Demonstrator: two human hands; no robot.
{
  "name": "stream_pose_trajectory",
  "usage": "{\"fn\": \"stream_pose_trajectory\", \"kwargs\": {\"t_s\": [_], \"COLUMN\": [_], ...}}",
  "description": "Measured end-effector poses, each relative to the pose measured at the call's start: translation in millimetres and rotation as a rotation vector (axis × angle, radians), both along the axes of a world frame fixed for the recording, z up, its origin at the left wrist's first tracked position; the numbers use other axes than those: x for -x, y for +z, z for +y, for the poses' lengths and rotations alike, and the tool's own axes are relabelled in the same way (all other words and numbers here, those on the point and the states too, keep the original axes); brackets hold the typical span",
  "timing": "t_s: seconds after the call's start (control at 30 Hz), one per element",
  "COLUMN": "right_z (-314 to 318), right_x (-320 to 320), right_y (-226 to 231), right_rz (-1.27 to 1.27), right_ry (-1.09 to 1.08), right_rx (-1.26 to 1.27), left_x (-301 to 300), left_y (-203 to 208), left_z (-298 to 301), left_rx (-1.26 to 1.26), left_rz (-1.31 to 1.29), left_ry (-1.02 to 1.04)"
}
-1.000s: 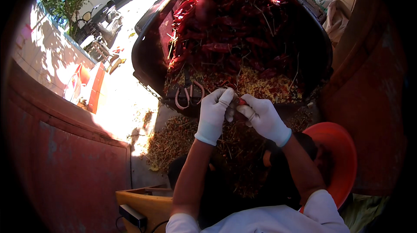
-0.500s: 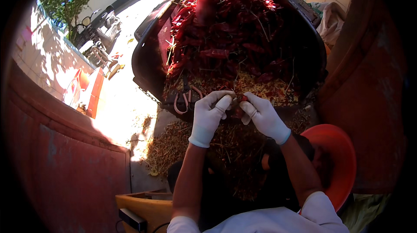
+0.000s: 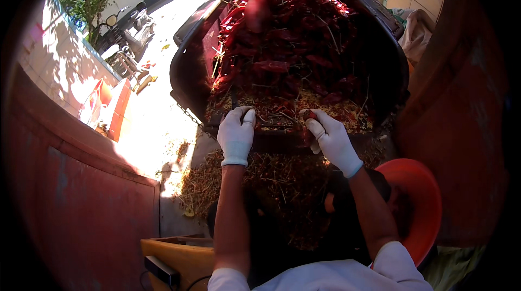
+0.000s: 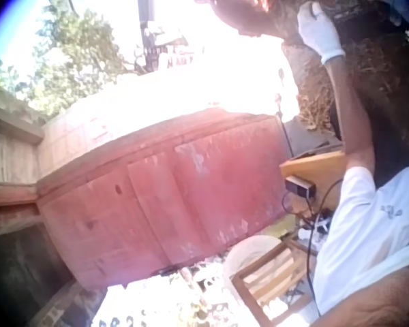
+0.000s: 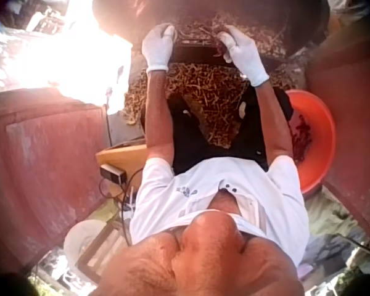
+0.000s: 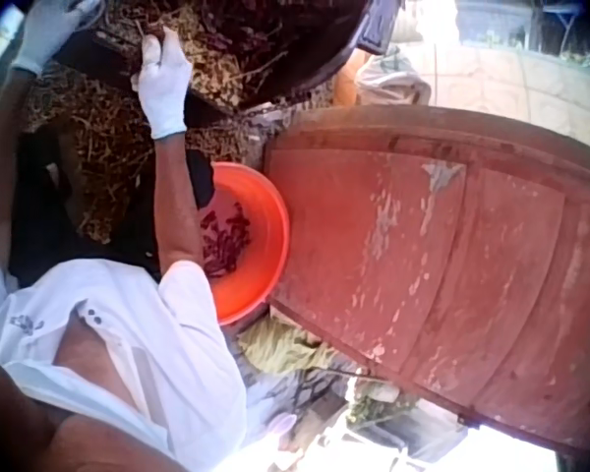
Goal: The person removes stems and seeds from dried red peppers using a knife and their hands, then places the cleaned peppers into a plastic bowl.
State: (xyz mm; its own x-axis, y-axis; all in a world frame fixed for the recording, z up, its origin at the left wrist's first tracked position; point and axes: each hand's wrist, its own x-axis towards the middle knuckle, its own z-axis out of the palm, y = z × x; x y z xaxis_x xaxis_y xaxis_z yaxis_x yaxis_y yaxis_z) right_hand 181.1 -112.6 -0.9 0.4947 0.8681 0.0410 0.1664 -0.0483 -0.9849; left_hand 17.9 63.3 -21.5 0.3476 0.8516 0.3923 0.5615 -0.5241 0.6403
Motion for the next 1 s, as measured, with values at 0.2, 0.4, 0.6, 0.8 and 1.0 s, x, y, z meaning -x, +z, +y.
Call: {"fn": "stream_pose_trajectory", "kwargs": {"t_s": [0.2,0.4,0.6,0.8,1.0], "right_z": [0,0,-1,-3,-3], "right_x": [-7,-7,-16,-14,-11], "right_y": [2,2,-4,2,11], "right_rz": [0.072,0.089,0.113,0.094,0.143], "right_ry": [-0.09,-0.133,-0.124,-0.107,-0.078], "right_rx": [0.051,-0.007,-0.058,-0.06,-0.077], "left_x": [15,14,29,33,6], "left_y": [0,-6,-14,8,9], "left_z": [19,28,36,21,-9], "left_rx": [0.038,0.136,0.315,0.777,0.696], "left_rz": [0.656,0.661,0.137,-0.594,-0.678], "left_ry": [0.209,0.182,0.02,-0.353,-0.506]}}
